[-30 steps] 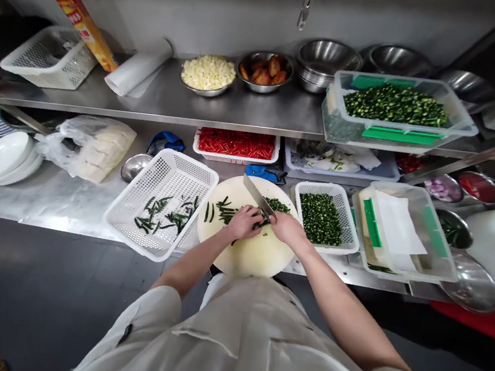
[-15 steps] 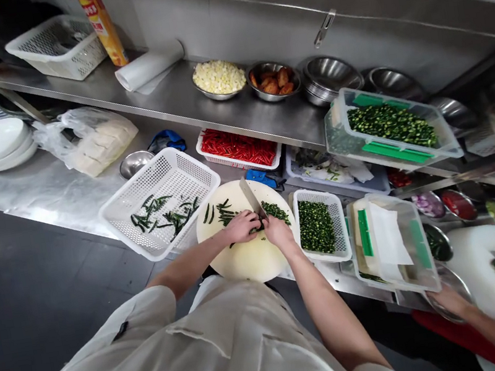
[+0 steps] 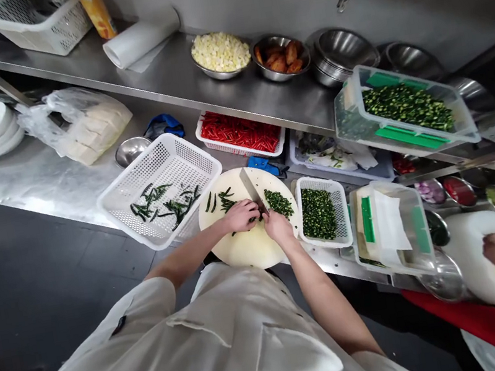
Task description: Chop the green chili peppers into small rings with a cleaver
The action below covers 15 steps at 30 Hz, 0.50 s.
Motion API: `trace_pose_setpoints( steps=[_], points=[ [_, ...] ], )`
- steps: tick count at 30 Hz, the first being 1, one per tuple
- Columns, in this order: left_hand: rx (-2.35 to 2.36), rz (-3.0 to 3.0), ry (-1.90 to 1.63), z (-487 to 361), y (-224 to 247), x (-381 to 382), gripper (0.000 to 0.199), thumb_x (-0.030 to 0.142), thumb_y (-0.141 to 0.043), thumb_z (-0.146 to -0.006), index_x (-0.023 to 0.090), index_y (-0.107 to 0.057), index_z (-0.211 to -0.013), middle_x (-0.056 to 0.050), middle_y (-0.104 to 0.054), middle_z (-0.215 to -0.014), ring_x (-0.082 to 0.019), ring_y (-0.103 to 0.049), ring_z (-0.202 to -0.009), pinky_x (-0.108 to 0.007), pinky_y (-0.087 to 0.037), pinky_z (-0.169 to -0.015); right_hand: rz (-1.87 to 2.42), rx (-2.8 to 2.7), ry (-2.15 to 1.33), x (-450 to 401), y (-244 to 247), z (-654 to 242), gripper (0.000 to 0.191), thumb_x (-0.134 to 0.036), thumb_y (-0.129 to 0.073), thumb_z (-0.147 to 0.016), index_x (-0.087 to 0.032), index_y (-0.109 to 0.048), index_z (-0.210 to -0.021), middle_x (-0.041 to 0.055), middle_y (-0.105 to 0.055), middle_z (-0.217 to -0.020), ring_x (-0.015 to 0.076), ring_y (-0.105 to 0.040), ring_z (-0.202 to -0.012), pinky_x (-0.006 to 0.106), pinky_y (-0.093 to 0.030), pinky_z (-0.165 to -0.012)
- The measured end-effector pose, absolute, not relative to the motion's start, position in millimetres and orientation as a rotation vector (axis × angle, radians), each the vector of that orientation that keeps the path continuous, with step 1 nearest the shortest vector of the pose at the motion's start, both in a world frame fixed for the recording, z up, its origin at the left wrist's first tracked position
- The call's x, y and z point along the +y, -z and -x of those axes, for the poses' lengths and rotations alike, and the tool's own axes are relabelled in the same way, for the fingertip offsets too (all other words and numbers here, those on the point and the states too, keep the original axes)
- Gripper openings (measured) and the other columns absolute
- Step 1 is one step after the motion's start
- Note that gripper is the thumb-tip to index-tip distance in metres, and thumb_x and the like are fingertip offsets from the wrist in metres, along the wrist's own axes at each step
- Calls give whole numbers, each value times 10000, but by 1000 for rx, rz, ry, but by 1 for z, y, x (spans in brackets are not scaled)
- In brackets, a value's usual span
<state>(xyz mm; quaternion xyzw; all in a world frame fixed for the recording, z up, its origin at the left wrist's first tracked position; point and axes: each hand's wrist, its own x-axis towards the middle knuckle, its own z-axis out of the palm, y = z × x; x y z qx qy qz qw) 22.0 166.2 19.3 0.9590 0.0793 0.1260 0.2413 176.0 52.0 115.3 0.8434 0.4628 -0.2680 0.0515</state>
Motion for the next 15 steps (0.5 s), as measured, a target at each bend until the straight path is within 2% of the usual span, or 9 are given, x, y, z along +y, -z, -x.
trace_pose_setpoints(
  steps=[15],
  points=[
    [265, -2588, -347, -13, -20, 170, 166, 339, -704, -919, 265, -748, -1062, -96, -637, -1225, -306, -545, -1199, -463, -453, -1063, -2556, 1432, 863, 60, -109, -169, 387, -378, -406, -1131, -199, -700, -1308, 160, -784, -1215, 281, -743, -1150, 323, -505, -927]
  ],
)
